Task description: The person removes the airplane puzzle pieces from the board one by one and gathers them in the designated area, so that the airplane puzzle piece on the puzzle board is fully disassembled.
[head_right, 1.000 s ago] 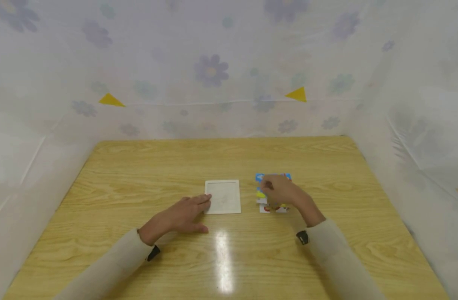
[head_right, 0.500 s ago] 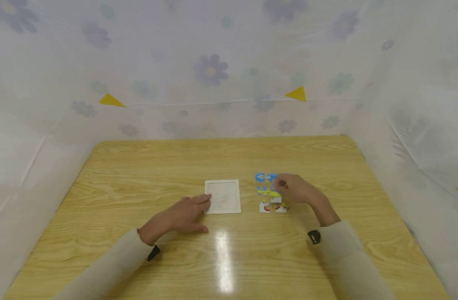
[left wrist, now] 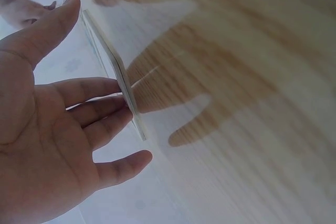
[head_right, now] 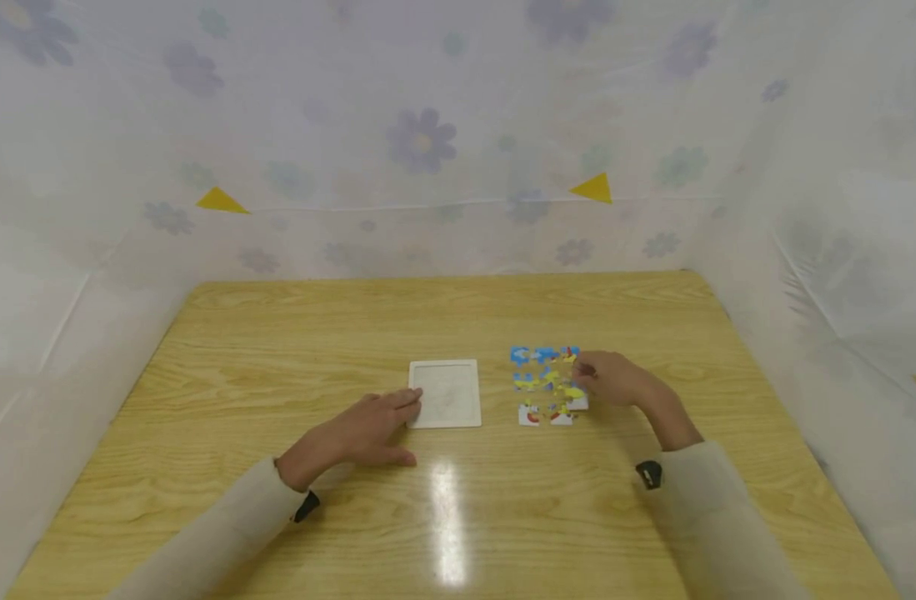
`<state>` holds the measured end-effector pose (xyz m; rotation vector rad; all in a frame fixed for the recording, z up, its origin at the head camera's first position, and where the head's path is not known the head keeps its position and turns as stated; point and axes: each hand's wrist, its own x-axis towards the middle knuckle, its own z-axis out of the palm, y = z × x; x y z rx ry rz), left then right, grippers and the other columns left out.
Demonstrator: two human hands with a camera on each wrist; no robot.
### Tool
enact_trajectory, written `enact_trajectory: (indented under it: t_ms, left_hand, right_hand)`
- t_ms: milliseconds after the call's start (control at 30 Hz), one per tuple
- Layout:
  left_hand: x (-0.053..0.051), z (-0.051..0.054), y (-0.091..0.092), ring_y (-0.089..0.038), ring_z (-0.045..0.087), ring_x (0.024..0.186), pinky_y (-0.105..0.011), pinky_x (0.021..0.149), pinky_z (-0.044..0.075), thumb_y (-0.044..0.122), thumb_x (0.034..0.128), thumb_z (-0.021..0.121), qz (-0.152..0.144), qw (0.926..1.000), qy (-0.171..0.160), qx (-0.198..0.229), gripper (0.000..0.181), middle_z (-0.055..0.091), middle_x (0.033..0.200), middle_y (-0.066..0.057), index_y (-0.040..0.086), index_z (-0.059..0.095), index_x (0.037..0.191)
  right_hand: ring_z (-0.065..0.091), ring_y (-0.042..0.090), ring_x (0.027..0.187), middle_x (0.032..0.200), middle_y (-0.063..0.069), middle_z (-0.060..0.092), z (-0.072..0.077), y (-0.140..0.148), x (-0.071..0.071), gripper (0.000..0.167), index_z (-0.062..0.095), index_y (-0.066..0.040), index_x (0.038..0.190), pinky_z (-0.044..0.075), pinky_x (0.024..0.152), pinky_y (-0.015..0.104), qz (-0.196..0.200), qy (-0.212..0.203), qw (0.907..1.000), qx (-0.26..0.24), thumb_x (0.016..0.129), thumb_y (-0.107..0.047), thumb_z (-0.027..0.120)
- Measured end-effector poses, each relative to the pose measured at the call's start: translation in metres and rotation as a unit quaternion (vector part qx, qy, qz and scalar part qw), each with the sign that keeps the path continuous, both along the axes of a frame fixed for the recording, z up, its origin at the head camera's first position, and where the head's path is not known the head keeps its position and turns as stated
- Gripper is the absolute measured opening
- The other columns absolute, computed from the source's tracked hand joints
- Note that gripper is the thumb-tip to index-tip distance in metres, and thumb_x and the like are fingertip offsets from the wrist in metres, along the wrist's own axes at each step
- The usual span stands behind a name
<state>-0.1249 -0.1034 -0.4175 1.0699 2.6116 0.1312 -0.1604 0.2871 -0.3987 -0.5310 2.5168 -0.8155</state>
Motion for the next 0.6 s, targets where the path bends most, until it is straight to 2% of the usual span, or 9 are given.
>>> enact_trajectory:
  t_ms: [600]
  left_hand:
    - [-0.001,-0.002,-0.001,-0.027,0.034,0.14,-0.051,0.102,0.039,0.054,0.0836,0.063,-0.002,1.0,-0.002,0.003,0.08,0.034,0.153,-0.012,0.002,0.042,0.141]
  right_hand:
    - [0.036,0.01,0.06,0.076,0.005,0.048,-0.006,0.012,0.003,0.015,0.049,-0.002,0.087,0.033,0.054,0.026,-0.004,-0.035,0.9993,0.016,0.099,-0.005,0.042]
